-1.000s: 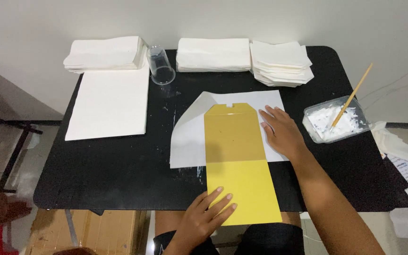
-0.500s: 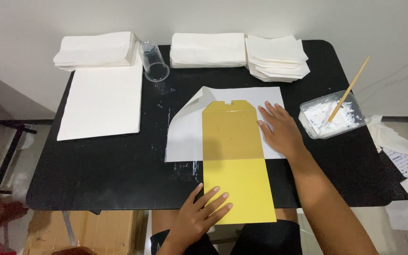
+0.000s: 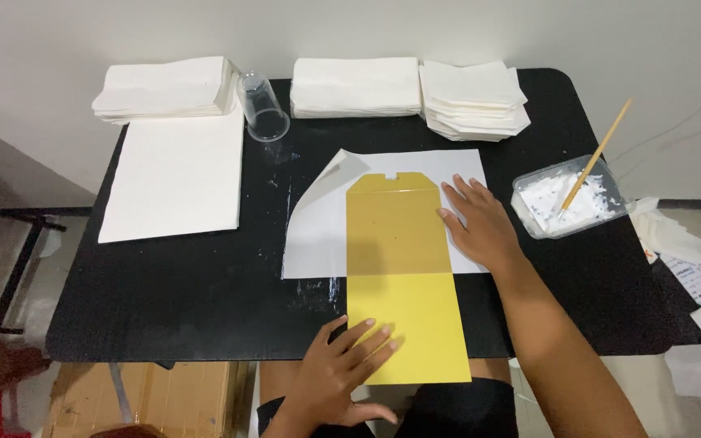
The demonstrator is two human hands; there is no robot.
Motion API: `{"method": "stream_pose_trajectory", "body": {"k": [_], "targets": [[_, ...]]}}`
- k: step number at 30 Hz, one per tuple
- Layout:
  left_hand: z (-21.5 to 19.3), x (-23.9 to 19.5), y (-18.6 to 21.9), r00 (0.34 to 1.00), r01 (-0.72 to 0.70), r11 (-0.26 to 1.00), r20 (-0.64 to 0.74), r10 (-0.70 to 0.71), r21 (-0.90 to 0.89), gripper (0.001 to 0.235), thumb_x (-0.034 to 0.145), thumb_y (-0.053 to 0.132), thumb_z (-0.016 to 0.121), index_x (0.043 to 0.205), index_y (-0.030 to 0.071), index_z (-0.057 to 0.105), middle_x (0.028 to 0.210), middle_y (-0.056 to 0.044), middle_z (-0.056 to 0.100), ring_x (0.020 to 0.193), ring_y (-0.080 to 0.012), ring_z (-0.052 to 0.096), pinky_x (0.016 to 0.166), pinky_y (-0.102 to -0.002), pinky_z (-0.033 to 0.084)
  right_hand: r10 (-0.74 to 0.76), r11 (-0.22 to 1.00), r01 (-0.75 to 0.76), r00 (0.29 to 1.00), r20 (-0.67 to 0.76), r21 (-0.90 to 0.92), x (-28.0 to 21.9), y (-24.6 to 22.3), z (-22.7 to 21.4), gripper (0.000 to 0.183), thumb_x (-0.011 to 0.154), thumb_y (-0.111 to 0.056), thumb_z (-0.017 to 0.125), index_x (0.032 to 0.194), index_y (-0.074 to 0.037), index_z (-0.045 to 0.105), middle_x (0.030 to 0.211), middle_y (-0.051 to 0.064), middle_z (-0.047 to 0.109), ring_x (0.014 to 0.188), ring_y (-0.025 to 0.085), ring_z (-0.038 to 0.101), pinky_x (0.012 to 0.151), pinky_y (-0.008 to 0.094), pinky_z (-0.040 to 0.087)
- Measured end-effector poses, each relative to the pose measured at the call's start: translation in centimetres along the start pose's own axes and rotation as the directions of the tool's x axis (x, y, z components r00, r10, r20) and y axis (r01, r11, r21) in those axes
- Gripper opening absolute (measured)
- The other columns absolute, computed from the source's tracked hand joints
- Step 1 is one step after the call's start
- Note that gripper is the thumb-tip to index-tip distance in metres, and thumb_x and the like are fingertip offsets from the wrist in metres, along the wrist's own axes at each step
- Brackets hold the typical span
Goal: The person folds a white sheet of paper over a yellow template, then uses a brush to apply white glue to the folded edges. They press the glued sections down and repeat the process on another section of the paper.
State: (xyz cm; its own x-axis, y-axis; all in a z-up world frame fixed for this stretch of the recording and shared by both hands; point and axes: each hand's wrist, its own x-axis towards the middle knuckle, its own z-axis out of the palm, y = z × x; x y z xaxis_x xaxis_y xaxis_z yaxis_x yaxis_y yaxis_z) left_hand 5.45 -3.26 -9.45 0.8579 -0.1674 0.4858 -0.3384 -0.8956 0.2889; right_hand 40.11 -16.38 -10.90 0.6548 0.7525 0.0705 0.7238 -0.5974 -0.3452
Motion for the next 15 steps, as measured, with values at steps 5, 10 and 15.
{"method": "stream_pose_trajectory", "body": {"k": [5, 10, 15], "targets": [[-2.1, 5.8, -2.0, 0.983, 0.073, 0.996, -0.176, -0.062, 0.058, 0.054, 0.095, 0.035, 0.077, 0.137, 0.01, 0.054, 0.136, -0.011, 0.065, 0.111, -0.0313, 0.066, 0.085, -0.044, 0.052, -0.014, 1.0, 0.014, 1.0, -0.018, 0.014, 0.0, 0.0, -0.1, 0.063, 0.102, -0.049, 0.044, 0.158, -0.02, 0.04, 0.167, 0.006, 0.032, 0.155, 0.03, 0.025, 0.119, 0.051, 0.026], [1.8, 11.4, -9.5, 0.983, 0.143, 0.979, -0.135, -0.123, 0.144, 0.081, 0.084, 0.047, 0.072, 0.15, 0.006, 0.051, 0.136, -0.025, 0.061, 0.125, -0.0473, 0.059, 0.104, -0.056, 0.046, 0.069, 0.997, -0.07, 0.997, 0.047, 0.021, -0.7, -2.3, -2.2, 0.057, 0.108, -0.046, 0.043, 0.158, -0.019, 0.046, 0.166, 0.015, 0.038, 0.155, 0.036, 0.028, 0.124, 0.057, 0.023], [2.4, 13.0, -12.8, 0.884, 0.424, 0.855, 0.068, -0.463, 0.298, 0.096, 0.081, 0.079, 0.059, 0.155, 0.019, 0.046, 0.16, -0.011, 0.045, 0.149, -0.0422, 0.038, 0.122, -0.061, 0.028, 0.071, 0.997, -0.072, 0.997, 0.037, 0.026, -0.7, -2.5, -2.4, 0.058, 0.108, -0.046, 0.044, 0.158, -0.017, 0.046, 0.165, 0.015, 0.039, 0.155, 0.038, 0.029, 0.123, 0.057, 0.025]]}}
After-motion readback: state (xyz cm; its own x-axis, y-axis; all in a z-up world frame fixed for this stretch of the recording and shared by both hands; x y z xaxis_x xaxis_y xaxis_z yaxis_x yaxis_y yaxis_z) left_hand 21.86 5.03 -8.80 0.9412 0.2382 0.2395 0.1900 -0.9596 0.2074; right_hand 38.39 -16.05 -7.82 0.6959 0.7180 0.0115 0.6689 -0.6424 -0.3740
